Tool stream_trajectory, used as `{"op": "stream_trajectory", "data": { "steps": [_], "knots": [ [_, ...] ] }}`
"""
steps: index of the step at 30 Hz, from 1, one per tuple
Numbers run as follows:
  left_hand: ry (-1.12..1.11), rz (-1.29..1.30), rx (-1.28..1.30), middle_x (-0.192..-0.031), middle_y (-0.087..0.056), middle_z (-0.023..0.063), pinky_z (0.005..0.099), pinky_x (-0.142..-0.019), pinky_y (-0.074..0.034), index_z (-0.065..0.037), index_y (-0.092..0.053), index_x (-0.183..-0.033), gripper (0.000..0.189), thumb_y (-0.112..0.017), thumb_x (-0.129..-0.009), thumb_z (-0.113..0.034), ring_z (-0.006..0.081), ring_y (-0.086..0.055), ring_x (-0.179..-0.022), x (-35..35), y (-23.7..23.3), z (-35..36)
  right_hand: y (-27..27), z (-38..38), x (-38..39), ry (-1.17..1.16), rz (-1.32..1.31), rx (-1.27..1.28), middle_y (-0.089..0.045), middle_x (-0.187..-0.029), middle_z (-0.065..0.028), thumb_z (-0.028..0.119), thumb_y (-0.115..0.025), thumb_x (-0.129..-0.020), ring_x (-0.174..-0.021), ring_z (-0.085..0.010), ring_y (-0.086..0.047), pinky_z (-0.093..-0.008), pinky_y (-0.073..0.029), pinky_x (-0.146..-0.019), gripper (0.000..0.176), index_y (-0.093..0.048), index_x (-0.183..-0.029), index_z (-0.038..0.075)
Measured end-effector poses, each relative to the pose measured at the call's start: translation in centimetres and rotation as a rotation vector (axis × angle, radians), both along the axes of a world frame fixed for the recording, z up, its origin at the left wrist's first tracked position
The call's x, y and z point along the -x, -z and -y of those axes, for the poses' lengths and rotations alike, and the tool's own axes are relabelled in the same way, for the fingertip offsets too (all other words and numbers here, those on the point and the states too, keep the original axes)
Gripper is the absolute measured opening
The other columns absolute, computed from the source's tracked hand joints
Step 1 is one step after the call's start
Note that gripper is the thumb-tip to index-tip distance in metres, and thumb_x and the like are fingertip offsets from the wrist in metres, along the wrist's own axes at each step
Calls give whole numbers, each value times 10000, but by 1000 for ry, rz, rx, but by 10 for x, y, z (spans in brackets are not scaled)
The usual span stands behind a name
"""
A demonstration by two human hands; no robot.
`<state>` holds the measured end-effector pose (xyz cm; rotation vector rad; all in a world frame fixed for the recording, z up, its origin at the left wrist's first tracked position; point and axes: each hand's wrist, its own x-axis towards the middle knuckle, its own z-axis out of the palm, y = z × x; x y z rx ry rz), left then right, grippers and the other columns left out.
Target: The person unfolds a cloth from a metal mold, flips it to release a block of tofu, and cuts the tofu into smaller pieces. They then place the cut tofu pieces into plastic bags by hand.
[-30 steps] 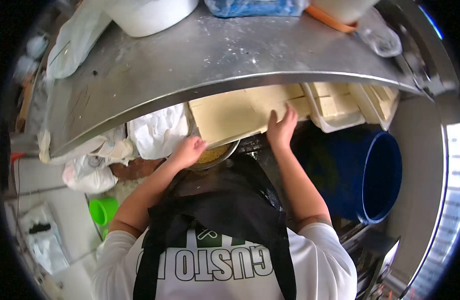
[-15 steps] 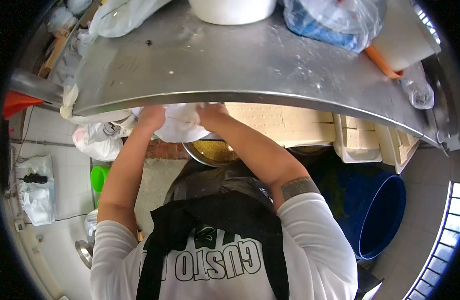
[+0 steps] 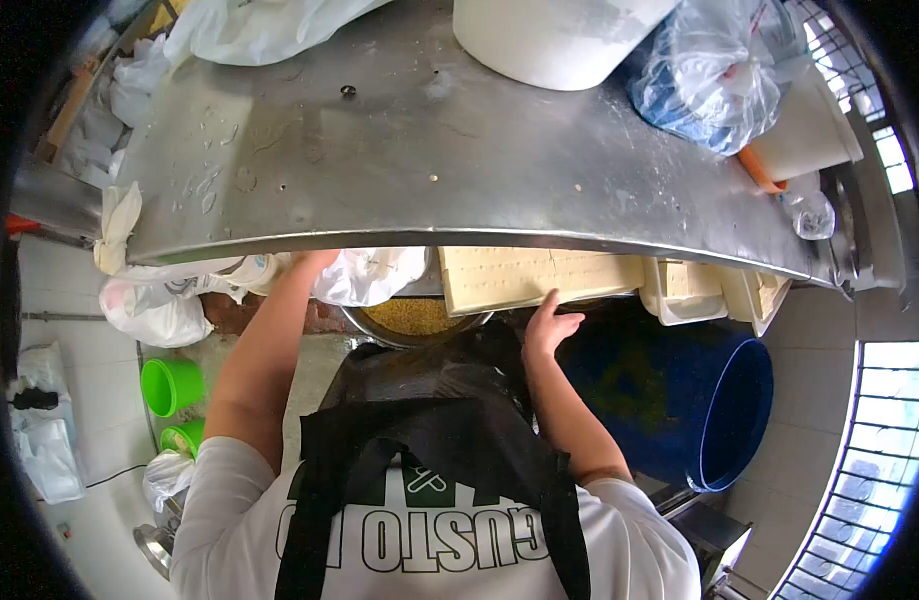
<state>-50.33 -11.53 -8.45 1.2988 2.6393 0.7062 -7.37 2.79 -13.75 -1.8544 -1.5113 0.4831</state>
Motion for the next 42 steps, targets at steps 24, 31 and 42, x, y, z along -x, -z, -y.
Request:
{"op": "stream_trajectory", "data": {
  "steps": [24,31,42],
  "knots": [
    [70,-70,75,-1145,-646,272,550,-963,-485,41,-607,-1187,327,-626,-940,-171,441,-600,-1130,-102,-106,84,-85,19,180,-1386,35,-404,-722,-1099,-210,-4,-629,-896,-1026,-394,-697,-465,-574,-889,240,-698,-1125,19],
    [207,-313,325,-995,-685,206,466,-859,-560,2,-655,-1023,196,-624,-857,-98,366,-683,-971,-83,-125,107,-104,34,264,-1680,504,-186,-684,-1273,-156,169,-552,-970,-1111,-375,-686,-487,-548,-973,296,-660,-1217,46],
    [326,-349,-75,-1257,-617,312,519,-1044,-487,45,-650,-995,213,-699,-866,-117,480,-598,-1173,-125,-169,69,-212,-14,203,-1441,510,-524,-709,-1148,-237,95,-567,-922,-1128,-396,-671,-507,-501,-1011,232,-759,-1020,9]
  ]
}}
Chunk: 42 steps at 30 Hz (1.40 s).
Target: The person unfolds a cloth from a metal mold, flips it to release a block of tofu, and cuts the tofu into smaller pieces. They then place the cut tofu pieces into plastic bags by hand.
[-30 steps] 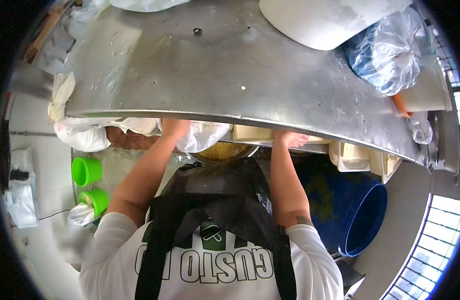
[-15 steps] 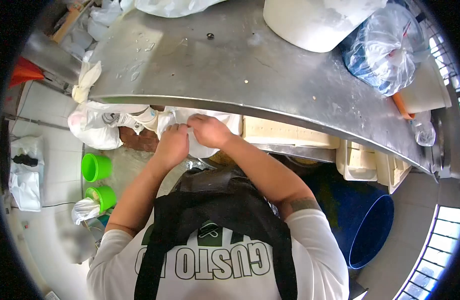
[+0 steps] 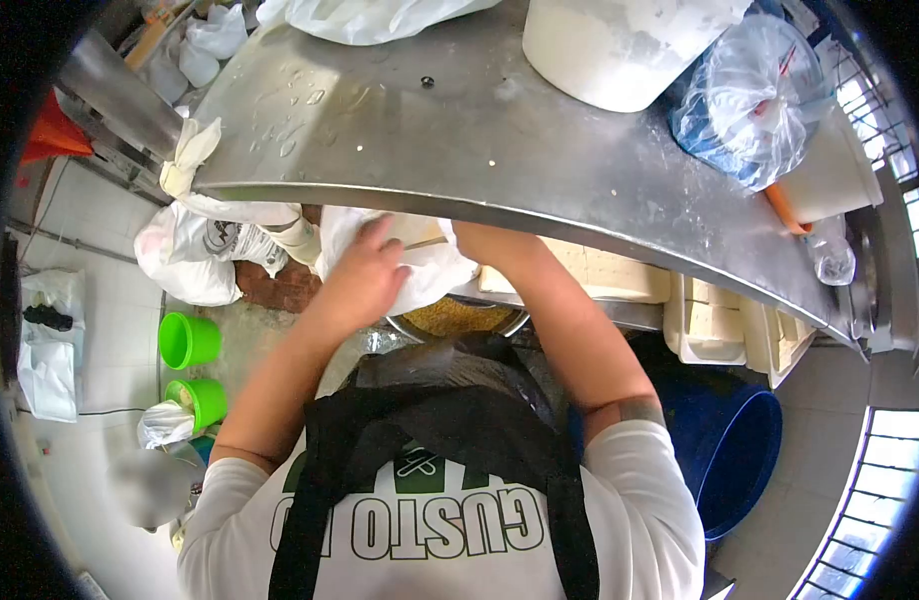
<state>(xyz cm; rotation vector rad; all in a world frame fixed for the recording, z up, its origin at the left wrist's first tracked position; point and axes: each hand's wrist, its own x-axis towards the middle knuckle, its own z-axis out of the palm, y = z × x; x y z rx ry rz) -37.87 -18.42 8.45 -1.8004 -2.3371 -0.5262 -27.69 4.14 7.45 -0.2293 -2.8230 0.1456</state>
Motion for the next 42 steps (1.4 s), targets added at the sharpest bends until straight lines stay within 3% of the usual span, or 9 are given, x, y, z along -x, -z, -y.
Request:
{"op": "stream_trajectory", "data": {
  "steps": [2,6,10,18,23,25,31,35,42],
  "knots": [
    [74,442,187,-1441,-488,367,542,-1136,-412,67,-629,-1182,413,-735,-887,-202,529,-470,-1350,-3,29,-17,-14,17,2,-24,80,-13,-683,-1192,-247,146,-627,-878,-1124,-435,-637,-516,-472,-1030,368,-687,-1212,2],
    [-92,180,664,-1639,-21,427,617,-1251,-184,58,-163,-1601,1071,-794,-868,-402,575,-65,-1542,-2,105,-26,49,20,34,51,-129,69,-624,-1331,-224,316,-631,-939,-1225,-407,-593,-499,-461,-1061,489,-609,-1352,57],
    [-109,223,681,-1649,83,410,634,-1251,-133,26,-60,-1635,1208,-749,-851,-582,567,2,-1547,11,125,-19,114,-16,80,-57,-20,250,-616,-1375,-186,343,-591,-980,-1270,-401,-564,-499,-417,-1116,436,-629,-1338,98],
    [-153,-9,257,-1639,-255,295,552,-1252,-236,76,-279,-1541,945,-679,-923,-517,507,-216,-1524,55,224,-17,155,-41,72,7,-42,227,-689,-1233,-181,226,-603,-931,-1107,-409,-637,-508,-483,-1019,346,-680,-1235,80],
    [33,415,142,-1361,-548,287,509,-1083,-445,18,-671,-1156,454,-665,-963,-393,509,-462,-1345,35,84,16,64,8,38,64,-227,296,-726,-1109,-179,146,-610,-891,-1006,-362,-683,-473,-543,-919,274,-727,-1128,72],
    [-149,537,220,-1239,-629,278,515,-1036,-490,15,-674,-1119,390,-692,-943,-332,455,-633,-1117,43,66,13,56,38,31,176,-257,-217,-724,-997,-183,145,-608,-899,-918,-348,-698,-460,-565,-819,209,-730,-1048,63],
    [-490,552,369,-1602,-272,379,491,-1109,-468,-3,-317,-1558,784,-709,-928,-259,458,-551,-1332,68,69,-12,69,3,23,157,612,28,-563,-1475,-229,224,-623,-936,-1342,-380,-569,-470,-446,-1134,639,-445,-1537,100],
    [-441,404,527,-1670,-57,367,464,-1222,-365,-36,-43,-1643,1064,-760,-898,-289,465,-281,-1527,44,12,-18,43,-11,-16,112,189,-7,-624,-1371,-215,241,-738,-882,-1261,-407,-605,-474,-450,-1111,673,-488,-1488,85],
    [-33,527,-103,-1186,-688,219,451,-922,-557,17,-620,-1226,345,-686,-977,-212,392,-677,-1099,-10,5,6,-4,25,-139,295,-443,545,-721,-959,-228,128,-652,-970,-867,-375,-722,-426,-576,-757,210,-704,-1135,10]
  ]
}}
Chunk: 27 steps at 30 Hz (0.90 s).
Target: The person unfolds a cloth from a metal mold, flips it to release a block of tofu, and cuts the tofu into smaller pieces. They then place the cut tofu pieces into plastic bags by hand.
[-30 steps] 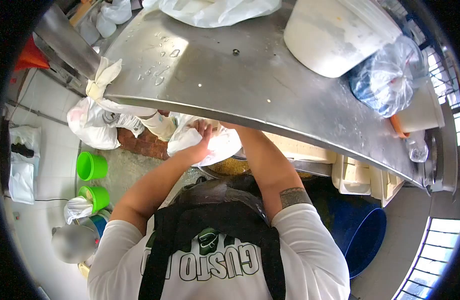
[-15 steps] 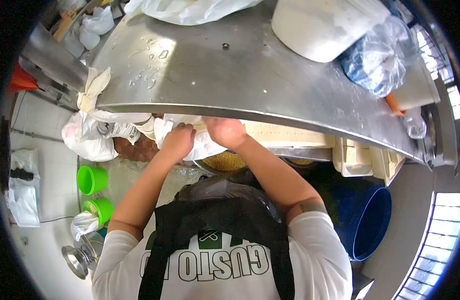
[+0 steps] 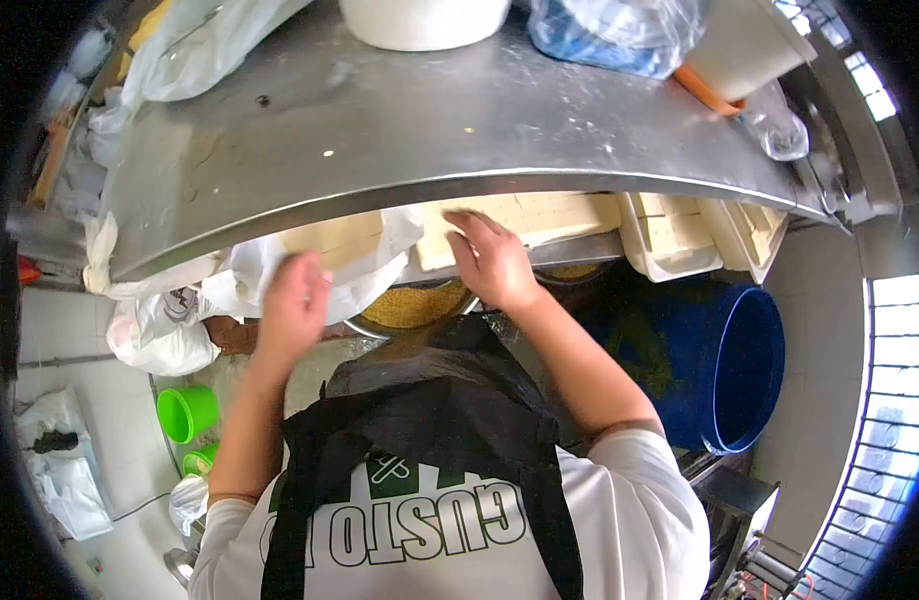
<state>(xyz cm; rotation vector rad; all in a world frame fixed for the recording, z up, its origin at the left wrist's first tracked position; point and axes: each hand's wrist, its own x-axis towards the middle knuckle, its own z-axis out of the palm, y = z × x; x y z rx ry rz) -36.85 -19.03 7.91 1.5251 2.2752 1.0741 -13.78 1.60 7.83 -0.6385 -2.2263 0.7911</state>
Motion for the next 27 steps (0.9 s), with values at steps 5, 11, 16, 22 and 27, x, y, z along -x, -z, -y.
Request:
{"op": "stream_trajectory", "data": {
  "steps": [5,11,16,22,27],
  "knots": [
    [295,418,189,-1099,-722,165,392,-877,-548,2,-621,-1256,334,-647,-1029,-242,257,-702,-987,-81,95,-65,130,12,-93,136,343,593,-725,-989,-236,229,-647,-973,-941,-392,-722,-438,-574,-808,252,-712,-1088,14],
    [-293,745,394,-1572,-422,222,454,-1138,-383,-7,-363,-1552,744,-665,-1001,-405,318,-428,-1433,-122,122,-161,152,27,-128,-29,473,617,-739,-1047,-210,286,-672,-963,-991,-385,-719,-439,-569,-878,313,-709,-1153,41],
    [-639,1213,359,-1490,-486,178,500,-995,-446,-35,-445,-1505,808,-721,-930,-531,313,-489,-1324,-111,118,-180,175,15,-129,48,391,763,-750,-984,-202,269,-687,-966,-960,-298,-745,-405,-578,-844,342,-679,-1181,2],
    [-429,1261,227,-1297,-637,101,474,-846,-508,-137,-554,-1355,590,-811,-861,-334,302,-628,-1094,-123,122,-161,172,-13,-93,211,-221,1628,-663,-1213,-96,478,-656,-1016,-983,-273,-702,-420,-575,-885,559,-554,-1358,48],
    [121,948,110,-1226,-668,91,390,-909,-541,-12,-535,-1337,559,-799,-859,-129,199,-646,-1094,-143,78,-73,131,-10,-72,99,-720,1928,-617,-1368,-129,374,-538,-1082,-1257,-285,-608,-498,-509,-1045,478,-495,-1440,60]
  ]
}}
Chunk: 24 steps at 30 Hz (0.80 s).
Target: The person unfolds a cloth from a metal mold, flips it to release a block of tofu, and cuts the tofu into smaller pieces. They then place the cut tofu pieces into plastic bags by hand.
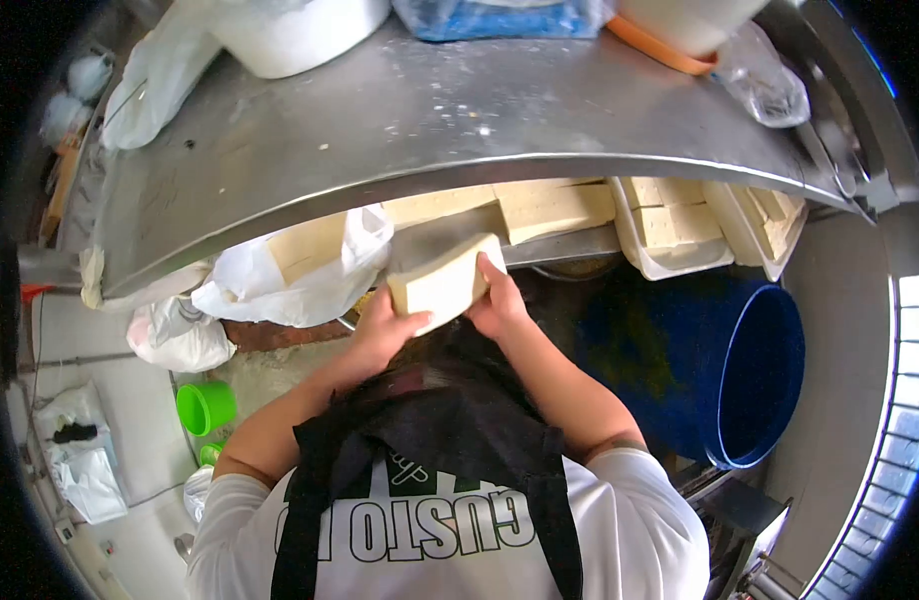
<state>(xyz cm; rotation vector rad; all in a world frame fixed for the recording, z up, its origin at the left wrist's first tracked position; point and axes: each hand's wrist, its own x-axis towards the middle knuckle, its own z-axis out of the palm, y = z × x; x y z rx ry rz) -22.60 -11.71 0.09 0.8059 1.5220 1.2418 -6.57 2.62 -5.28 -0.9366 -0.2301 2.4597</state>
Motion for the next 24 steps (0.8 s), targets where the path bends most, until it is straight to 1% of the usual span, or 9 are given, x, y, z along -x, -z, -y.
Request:
{"op": "stream_trajectory", "data": {
  "steps": [1,2,4,10,14,15,18,21,24],
  "knots": [
    [154,-161,-83,-1246,-665,109,370,-992,-516,11,-520,-1367,597,-799,-849,-91,194,-634,-1144,5,-44,12,-7,12,2,-13,58,-18,-609,-1384,-125,351,-536,-1083,-1269,-286,-602,-500,-509,-1047,475,-479,-1454,59],
    [269,-127,-55,-1280,-650,123,367,-1024,-496,22,-493,-1392,613,-790,-871,-106,195,-613,-1188,18,-33,25,-13,23,2,-31,115,-37,-601,-1400,-120,328,-534,-1085,-1281,-287,-596,-503,-509,-1049,474,-464,-1468,58],
    [111,56,59,-1321,-626,129,372,-1034,-487,22,-461,-1416,638,-786,-883,-109,197,-590,-1223,25,-50,49,-41,32,16,-63,26,-65,-606,-1382,-113,296,-567,-1073,-1273,-281,-600,-487,-504,-1054,473,-463,-1464,53],
    [-311,264,-128,-1299,-619,88,353,-1007,-503,1,-490,-1387,641,-835,-884,-197,180,-600,-1191,55,-71,98,-139,50,87,-123,-222,-782,-552,-1410,-115,251,-650,-1032,-1269,-232,-570,-432,-461,-1090,585,-378,-1512,57],
    [122,173,-200,-1283,-601,83,388,-1065,-480,-43,-460,-1396,672,-771,-944,-430,194,-581,-1242,93,-74,128,-142,68,114,-309,-170,-683,-558,-1409,-155,214,-729,-962,-1266,-281,-578,-442,-502,-1055,682,-374,-1520,48],
    [2,244,-138,-1317,-594,102,425,-1063,-491,-41,-459,-1419,684,-695,-980,-510,224,-589,-1252,104,-60,128,-136,59,120,-450,-229,-610,-573,-1402,-162,218,-745,-941,-1262,-290,-588,-445,-510,-1048,724,-372,-1533,32],
    [-300,631,-189,-1331,-600,120,406,-1047,-508,-56,-508,-1413,617,-664,-1003,-490,216,-591,-1256,152,-76,107,-112,35,134,-688,-272,-523,-602,-1393,-187,262,-791,-882,-1255,-300,-615,-437,-500,-1067,870,-344,-1577,-10],
    [-195,761,-140,-1259,-651,118,376,-958,-556,-36,-577,-1357,478,-681,-1019,-359,198,-651,-1142,205,-80,80,-117,13,161,-1102,-207,-686,-574,-1439,-194,338,-815,-849,-1301,-287,-578,-417,-442,-1125,951,-338,-1591,-18],
    [-60,428,47,-1210,-694,117,373,-954,-561,-4,-627,-1304,428,-750,-972,-244,194,-672,-1113,243,-66,74,-134,-16,202,-1193,-186,-809,-564,-1468,-160,378,-760,-908,-1318,-267,-568,-413,-443,-1135,814,-425,-1542,-8]
  ]
}}
